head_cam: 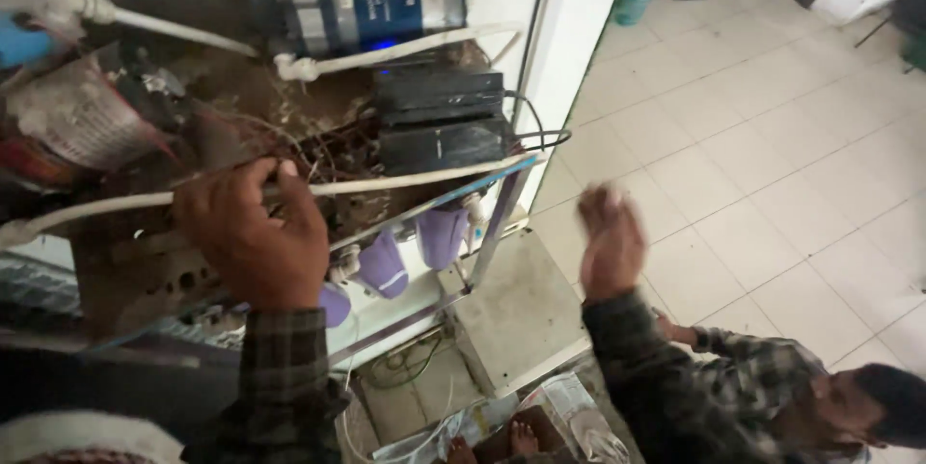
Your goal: The recorder is seen inspecting and working on the wiring and components of a water filtration unit.
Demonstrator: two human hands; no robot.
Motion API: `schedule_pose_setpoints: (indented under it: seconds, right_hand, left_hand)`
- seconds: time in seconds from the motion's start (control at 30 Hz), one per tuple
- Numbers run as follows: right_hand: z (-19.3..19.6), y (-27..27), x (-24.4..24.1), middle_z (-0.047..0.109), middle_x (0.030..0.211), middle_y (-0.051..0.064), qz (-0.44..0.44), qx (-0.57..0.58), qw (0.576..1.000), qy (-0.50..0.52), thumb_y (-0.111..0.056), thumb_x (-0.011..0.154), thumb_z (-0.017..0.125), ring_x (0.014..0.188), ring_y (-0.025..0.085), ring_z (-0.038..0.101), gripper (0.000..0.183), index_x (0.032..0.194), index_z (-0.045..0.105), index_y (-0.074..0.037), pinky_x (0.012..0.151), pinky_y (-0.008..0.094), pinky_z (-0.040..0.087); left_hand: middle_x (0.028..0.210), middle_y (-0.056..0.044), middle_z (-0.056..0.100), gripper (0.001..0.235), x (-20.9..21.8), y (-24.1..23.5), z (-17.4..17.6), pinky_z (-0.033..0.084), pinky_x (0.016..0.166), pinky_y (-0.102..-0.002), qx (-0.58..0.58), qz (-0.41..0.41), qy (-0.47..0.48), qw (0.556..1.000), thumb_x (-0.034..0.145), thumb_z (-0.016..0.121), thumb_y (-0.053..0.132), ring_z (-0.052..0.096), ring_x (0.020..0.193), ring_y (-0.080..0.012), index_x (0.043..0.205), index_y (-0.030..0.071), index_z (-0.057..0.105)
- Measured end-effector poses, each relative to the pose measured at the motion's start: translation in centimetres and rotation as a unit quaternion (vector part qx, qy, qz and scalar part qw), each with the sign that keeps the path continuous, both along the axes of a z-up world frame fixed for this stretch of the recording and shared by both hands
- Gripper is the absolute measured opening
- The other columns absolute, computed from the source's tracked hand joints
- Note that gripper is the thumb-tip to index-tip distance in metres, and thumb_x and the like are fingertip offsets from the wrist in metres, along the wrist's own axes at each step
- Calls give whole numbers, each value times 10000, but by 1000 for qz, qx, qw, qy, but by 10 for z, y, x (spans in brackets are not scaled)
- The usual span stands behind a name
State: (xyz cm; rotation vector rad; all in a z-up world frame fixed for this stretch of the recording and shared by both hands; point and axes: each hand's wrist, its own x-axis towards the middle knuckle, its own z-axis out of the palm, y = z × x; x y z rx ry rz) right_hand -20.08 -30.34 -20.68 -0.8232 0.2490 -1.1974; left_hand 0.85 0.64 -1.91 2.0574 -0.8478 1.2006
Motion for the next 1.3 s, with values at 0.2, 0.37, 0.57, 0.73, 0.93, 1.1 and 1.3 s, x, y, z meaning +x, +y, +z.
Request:
schedule_pose_setpoints:
  seconds: [0.2, 0.37, 0.57, 0.73, 0.93, 1.1, 1.3]
  right_hand:
    - [-232, -2, -22, 445, 1567, 228, 188, 474, 840, 187, -716, 995, 336, 1390, 409, 450, 963, 1533, 339, 83, 1186, 526, 338]
    - [-254, 17, -14, 334, 1649, 254, 207, 459, 839, 205, -804, 937, 295, 1500, 403, 361, 1082, 1565, 273, 76, 1219, 494, 282]
    - [-263, 8, -5, 282, 1673, 248, 192, 452, 848, 198, -833, 918, 294, 1540, 385, 287, 1117, 1593, 237, 55, 1242, 470, 236]
    - [-269, 2, -1, 271, 1680, 247, 172, 461, 848, 196, -832, 912, 299, 1550, 386, 271, 1111, 1597, 222, 39, 1249, 465, 224]
    - [-283, 0, 3, 262, 1676, 261, 175, 458, 848, 202, -828, 918, 313, 1547, 391, 274, 1117, 1598, 218, 53, 1242, 470, 234]
    - [-261, 9, 1, 287, 1667, 254, 166, 450, 847, 230, -783, 961, 319, 1523, 384, 318, 1053, 1595, 237, 53, 1224, 456, 278]
    - [-274, 49, -18, 679, 1267, 160, 135, 413, 832, 343, -273, 1005, 542, 1080, 331, 679, 413, 1307, 590, 4, 945, 449, 526]
  left_hand:
    - [1063, -119, 597, 132, 8, 1, -11, 386, 1160, -519, 9, -5, -6, 1000, 1179, 613, 179, 555, 1113, -313, 1123, 60, 598]
    - [1068, -111, 596, 145, 12, 1, -13, 382, 1175, -528, 37, 13, 0, 999, 1191, 590, 187, 555, 1123, -300, 1111, 66, 596]
    - [1089, -126, 592, 157, 10, 6, -18, 368, 1159, -522, 56, 32, 11, 998, 1192, 595, 190, 533, 1176, -323, 1107, 58, 587]
    - [1063, -123, 581, 134, 11, 6, -20, 359, 1180, -528, 63, 51, 17, 997, 1182, 605, 183, 513, 1214, -340, 1130, 60, 598]
    - [1091, -119, 593, 118, 9, 6, -16, 356, 1199, -532, 76, 55, -1, 996, 1157, 575, 162, 536, 1204, -323, 1095, 62, 573]
    - [1051, -139, 595, 155, 12, 4, -19, 384, 1162, -534, 58, 50, 15, 997, 1149, 585, 209, 548, 1130, -336, 1131, 55, 588]
    - [1073, -158, 620, 185, 2, -4, -1, 381, 1142, -549, 30, 31, -1, 999, 1169, 607, 238, 577, 1097, -365, 1116, 62, 593]
